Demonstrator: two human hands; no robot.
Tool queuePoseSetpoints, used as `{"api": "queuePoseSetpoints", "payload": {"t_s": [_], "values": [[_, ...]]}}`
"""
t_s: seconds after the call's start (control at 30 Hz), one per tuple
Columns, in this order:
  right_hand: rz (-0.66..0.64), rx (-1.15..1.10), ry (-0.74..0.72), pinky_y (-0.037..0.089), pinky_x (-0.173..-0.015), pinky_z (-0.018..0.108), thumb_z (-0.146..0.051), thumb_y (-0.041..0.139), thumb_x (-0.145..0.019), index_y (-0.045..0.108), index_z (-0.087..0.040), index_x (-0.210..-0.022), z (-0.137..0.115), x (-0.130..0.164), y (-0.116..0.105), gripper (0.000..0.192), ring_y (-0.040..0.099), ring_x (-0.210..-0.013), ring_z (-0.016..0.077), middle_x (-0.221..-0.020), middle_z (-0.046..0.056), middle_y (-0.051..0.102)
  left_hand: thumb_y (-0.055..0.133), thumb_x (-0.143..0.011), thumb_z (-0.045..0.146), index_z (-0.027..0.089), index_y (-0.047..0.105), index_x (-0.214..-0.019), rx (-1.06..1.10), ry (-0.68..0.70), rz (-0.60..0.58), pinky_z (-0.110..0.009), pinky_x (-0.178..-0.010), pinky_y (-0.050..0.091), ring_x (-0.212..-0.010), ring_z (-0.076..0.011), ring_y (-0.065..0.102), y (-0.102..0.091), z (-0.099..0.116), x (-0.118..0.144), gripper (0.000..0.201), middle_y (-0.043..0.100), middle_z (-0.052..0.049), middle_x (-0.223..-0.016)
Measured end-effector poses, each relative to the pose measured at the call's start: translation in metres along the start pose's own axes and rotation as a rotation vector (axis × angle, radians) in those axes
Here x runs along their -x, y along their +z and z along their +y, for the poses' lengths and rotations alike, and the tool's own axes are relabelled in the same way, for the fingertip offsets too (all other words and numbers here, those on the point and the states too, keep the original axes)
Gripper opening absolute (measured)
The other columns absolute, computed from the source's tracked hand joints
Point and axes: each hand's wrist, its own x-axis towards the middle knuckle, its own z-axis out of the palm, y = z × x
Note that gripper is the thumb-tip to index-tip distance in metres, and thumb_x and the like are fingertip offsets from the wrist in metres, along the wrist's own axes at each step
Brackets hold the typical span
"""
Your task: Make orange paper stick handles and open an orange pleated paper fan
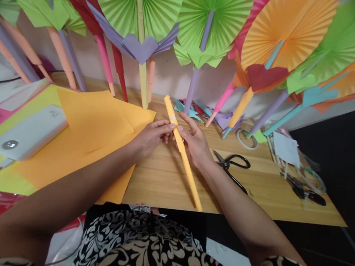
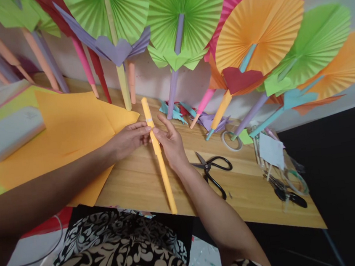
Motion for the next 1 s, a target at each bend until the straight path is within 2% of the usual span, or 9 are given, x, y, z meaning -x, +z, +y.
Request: {"api": "queuePoseSetpoints", "payload": {"t_s": [0.1,0.2,0.37,0.5,0.67,0.87,1.0], "values": [[0.057,0.068,-0.071,0.050,-0.060,0.036,-0.065,0.062,-0.089,0.067,-0.027,-0.127,0.001,0.000,-0.004,0.054,0.064,-0.069,0.0208,-0.073,0.004,0.067,0.081,-0.076,0.029,0.017,0.066,-0.074,0.045,-0.034,-0.001,-0.027,-0.063,0.040,-0.063,-0.0118,0.056,-0.001,-0.002,-0.002,0.019,0.063,0.000,-0.067],[0.083,0.137,-0.117,0.052,-0.063,0.037,-0.072,0.050,-0.092,0.072,-0.023,-0.116,0.003,-0.001,-0.009,0.059,0.067,-0.071,0.0222,-0.074,0.007,0.071,0.078,-0.078,0.026,0.016,0.068,-0.080,0.064,-0.066,0.005,-0.029,-0.070,0.043,-0.071,-0.0141,0.062,-0.002,-0.003,-0.004,0.015,0.068,-0.002,-0.073],[0.184,0.257,-0.167,0.051,-0.061,0.035,-0.070,0.043,-0.096,0.075,-0.018,-0.108,0.003,-0.005,-0.014,0.062,0.069,-0.077,0.0236,-0.080,0.009,0.075,0.080,-0.078,0.030,0.014,0.069,-0.080,0.075,-0.050,-0.003,-0.031,-0.078,0.045,-0.078,-0.0151,0.063,-0.002,-0.001,-0.003,0.019,0.070,-0.003,-0.078],[0.251,0.319,-0.271,0.051,-0.069,0.035,-0.056,0.049,-0.098,0.075,-0.021,-0.101,0.002,-0.010,-0.019,0.044,0.069,-0.088,0.0225,-0.089,0.008,0.076,0.083,-0.075,0.032,0.014,0.071,-0.077,0.065,-0.043,-0.028,-0.029,-0.075,0.044,-0.075,-0.0134,0.061,-0.004,0.000,-0.003,0.022,0.068,-0.002,-0.076],[0.271,0.523,-0.467,0.052,-0.074,0.036,-0.036,0.059,-0.094,0.074,-0.025,-0.098,-0.003,-0.008,-0.020,0.019,0.068,-0.087,0.0200,-0.094,0.003,0.076,0.081,-0.077,0.032,0.014,0.071,-0.079,0.035,-0.053,-0.054,-0.029,-0.071,0.042,-0.072,-0.0126,0.060,-0.005,-0.002,-0.003,0.020,0.068,-0.003,-0.076],[0.256,0.806,-0.767,0.052,-0.082,0.040,-0.025,0.061,-0.097,0.074,-0.027,-0.101,-0.005,-0.005,-0.019,0.014,0.068,-0.090,0.0214,-0.094,0.002,0.076,0.079,-0.076,0.028,0.016,0.072,-0.093,-0.078,0.029,-0.039,-0.028,-0.069,0.042,-0.068,-0.0105,0.057,-0.004,-0.004,-0.003,0.022,0.064,0.001,-0.076],[0.229,0.890,-0.824,0.052,-0.082,0.040,-0.027,0.061,-0.098,0.074,-0.027,-0.098,-0.005,-0.006,-0.021,0.013,0.069,-0.089,0.0218,-0.093,0.001,0.078,0.080,-0.075,0.028,0.017,0.071,-0.094,-0.130,0.053,-0.007,-0.028,-0.069,0.044,-0.067,-0.0095,0.054,-0.003,-0.006,-0.003,0.024,0.063,0.002,-0.078]]}}
